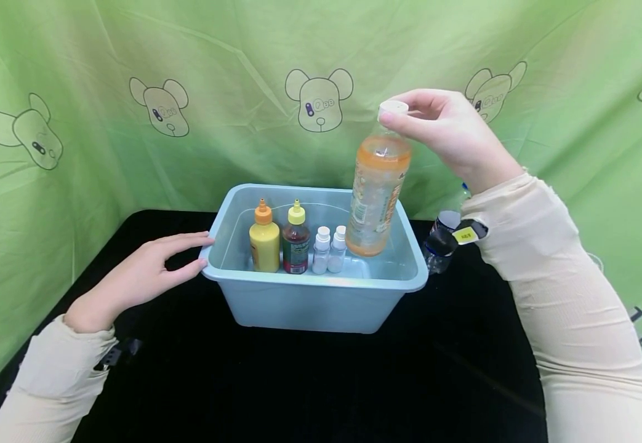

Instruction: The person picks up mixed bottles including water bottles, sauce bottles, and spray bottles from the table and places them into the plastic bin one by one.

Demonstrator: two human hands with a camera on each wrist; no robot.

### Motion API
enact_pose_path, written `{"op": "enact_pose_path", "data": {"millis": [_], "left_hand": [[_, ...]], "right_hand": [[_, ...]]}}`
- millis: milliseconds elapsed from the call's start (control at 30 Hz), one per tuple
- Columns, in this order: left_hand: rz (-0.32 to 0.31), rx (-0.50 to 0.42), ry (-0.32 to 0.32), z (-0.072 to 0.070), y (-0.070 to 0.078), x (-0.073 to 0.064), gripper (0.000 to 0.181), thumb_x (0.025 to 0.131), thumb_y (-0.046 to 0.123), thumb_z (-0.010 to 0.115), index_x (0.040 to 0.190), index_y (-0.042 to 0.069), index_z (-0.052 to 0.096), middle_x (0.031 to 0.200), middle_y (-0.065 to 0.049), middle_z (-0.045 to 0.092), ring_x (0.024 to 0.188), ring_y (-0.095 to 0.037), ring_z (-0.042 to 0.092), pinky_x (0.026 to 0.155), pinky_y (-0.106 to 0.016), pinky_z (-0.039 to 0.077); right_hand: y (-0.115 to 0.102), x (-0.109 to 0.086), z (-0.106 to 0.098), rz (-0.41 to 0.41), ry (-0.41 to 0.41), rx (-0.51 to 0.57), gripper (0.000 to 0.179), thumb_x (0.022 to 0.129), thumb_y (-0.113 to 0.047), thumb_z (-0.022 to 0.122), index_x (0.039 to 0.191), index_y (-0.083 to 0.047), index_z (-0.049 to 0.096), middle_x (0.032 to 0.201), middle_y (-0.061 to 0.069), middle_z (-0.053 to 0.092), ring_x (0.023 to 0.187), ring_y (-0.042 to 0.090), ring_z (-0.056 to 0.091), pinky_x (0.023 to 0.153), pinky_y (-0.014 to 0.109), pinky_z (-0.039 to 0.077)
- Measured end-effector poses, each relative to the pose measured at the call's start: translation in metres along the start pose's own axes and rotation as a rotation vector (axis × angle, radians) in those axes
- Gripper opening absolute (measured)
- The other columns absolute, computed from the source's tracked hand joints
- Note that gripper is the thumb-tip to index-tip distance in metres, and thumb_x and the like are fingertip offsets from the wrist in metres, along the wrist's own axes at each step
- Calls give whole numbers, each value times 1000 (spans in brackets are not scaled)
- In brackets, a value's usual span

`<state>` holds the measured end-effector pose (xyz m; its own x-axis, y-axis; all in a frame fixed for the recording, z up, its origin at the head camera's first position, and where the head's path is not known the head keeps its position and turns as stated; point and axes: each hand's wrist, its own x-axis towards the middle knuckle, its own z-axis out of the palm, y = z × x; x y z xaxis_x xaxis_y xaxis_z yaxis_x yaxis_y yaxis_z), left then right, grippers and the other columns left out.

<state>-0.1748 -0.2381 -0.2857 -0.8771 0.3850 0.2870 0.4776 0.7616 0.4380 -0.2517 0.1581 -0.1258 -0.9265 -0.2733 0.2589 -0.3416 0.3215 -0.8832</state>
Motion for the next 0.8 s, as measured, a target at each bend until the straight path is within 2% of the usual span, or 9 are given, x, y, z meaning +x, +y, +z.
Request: {"op": "enact_pose_path", "data": {"millis": [167,400,800], "left_hand": [[1,-3,2,0,1,0,41,92,32,58,131,18,55,136,-7,54,128,-28,47,103,-48,39],[-2,-7,2,0,1,0,42,92,32,58,131,18,55,136,-7,54,129,-28,47,103,-48,39],[0,-11,6,-1,2,-1,41,92,31,58,131,17,55,134,-8,55,128,-28,48,102,-48,39]], "right_hand": [[2,2,5,3,-8,-19,25,83,-28,71,105,-18,68,104,-10,65,103,6,57,110,38,28],[7,5,12,5,-21,-27,21,82,-27,72,102,-20,69,98,-12,67,96,4,60,108,38,31],[13,13,25,17,-56,-49,22,83,-29,71,102,-21,68,103,-11,65,100,5,59,111,41,30]]}}
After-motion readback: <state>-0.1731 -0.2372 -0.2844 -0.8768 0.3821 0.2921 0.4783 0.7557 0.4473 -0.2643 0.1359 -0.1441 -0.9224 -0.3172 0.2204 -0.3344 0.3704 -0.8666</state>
